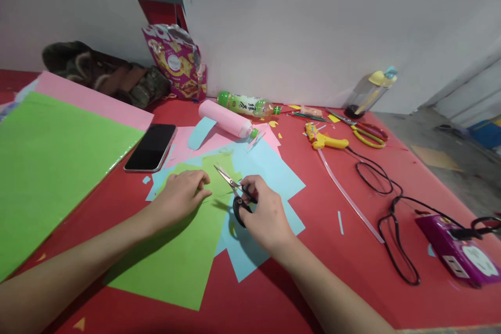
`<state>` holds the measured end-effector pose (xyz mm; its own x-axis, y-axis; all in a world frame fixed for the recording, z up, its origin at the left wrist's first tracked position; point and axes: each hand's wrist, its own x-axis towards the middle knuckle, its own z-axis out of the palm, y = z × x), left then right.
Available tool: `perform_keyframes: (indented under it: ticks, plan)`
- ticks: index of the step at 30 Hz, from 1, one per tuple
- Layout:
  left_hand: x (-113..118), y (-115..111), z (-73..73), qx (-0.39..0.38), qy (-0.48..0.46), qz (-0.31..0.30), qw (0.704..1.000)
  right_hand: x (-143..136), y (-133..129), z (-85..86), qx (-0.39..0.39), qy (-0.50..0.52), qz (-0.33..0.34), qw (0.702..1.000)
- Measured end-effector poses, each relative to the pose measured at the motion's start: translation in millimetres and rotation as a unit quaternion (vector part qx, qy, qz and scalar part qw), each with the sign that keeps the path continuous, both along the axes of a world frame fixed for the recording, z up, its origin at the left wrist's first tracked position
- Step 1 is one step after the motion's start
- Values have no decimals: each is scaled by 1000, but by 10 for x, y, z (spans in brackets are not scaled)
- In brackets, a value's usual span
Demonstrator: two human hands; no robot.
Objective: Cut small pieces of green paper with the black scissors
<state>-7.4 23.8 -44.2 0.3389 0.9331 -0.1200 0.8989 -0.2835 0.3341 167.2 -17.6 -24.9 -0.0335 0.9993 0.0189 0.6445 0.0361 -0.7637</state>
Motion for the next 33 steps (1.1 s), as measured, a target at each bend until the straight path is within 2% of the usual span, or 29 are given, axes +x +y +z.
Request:
perform_keyframes:
  ticks: [5,11,19,24,29,31,33]
  plan:
    - [-27,-2,17,28,22,-16,999,-8,-14,4,1,-8,-3,1000]
    - [-38,14,34,3,29,-29,999,-7,-25,2,-2,-3,3,1000]
    - [-47,20,45,12,11,-17,1000,-4,-38,-10,-2,8,8,1000]
    - [-57,40,148,21,-33,9,999,-3,-42,-14,6,17,11,1000]
    - [-54,19,201,110,-81,22,990,-1,-47,-27,17,17,3,1000]
    - [-38,1,199,105,-114,23,988,0,-49,-44,27,26,-8,999]
    - [-13,-19,195,68,-154,29,985,0,-50,-64,38,46,-23,998]
